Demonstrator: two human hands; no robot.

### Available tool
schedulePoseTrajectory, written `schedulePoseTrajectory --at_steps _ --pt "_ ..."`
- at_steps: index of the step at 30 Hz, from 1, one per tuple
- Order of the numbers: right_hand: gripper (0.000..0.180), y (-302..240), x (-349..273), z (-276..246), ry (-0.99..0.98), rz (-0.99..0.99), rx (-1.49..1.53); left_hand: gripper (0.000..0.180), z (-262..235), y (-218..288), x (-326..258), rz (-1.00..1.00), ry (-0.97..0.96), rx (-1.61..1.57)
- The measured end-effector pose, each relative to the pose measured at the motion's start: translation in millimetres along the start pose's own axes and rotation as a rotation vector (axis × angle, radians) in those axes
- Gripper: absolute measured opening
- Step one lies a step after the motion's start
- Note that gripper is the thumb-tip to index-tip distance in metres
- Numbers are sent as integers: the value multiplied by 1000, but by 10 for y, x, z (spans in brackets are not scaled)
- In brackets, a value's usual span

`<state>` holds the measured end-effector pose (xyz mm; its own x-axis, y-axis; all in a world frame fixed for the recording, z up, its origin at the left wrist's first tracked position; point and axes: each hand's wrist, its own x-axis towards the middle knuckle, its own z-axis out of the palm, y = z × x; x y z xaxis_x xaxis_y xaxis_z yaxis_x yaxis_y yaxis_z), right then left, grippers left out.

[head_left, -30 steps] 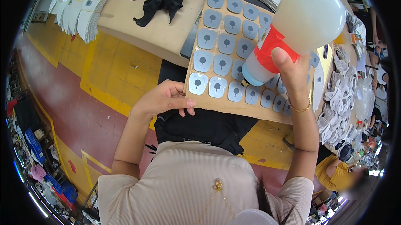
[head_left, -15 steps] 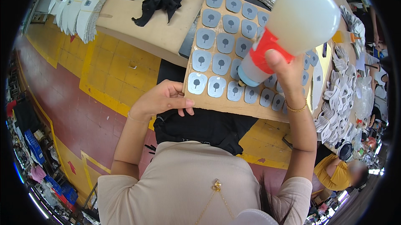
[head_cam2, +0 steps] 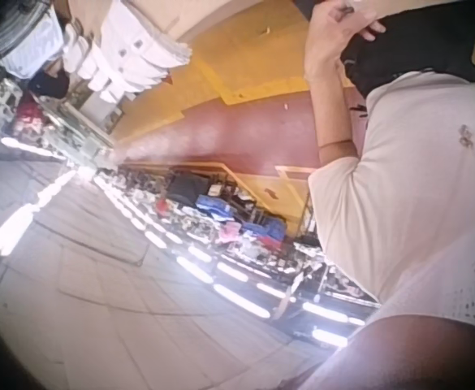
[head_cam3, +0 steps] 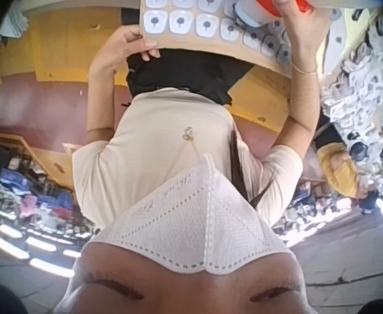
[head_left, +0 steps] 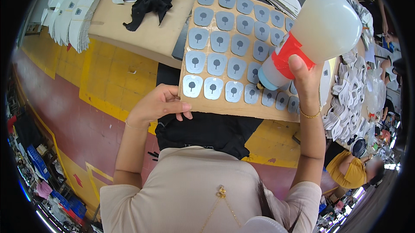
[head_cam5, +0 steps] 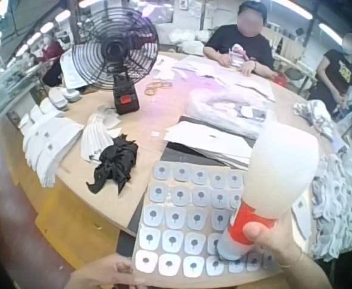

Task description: The person applies glue from a squeeze bottle onto small white square pieces arranged on a cardboard sheet. The person moves systematically across the grid, dispensing a small amount of glue onto each piece.

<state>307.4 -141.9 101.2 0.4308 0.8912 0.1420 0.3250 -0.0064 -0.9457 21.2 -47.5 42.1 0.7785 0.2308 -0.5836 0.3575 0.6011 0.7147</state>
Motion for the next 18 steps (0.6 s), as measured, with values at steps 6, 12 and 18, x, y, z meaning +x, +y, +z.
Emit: schedulePoseTrajectory --at_steps 6,12,18 --pt "44 -56 11 47 -45 -65 -13 15 10 -3 2 11 4 6" --pt "44 -33 3 73 -51 -81 -10 16 18 11 -10 4 16 7" --pt "50 42 -2 2 43 -2 160 14 23 8 -11 -2 24 9"
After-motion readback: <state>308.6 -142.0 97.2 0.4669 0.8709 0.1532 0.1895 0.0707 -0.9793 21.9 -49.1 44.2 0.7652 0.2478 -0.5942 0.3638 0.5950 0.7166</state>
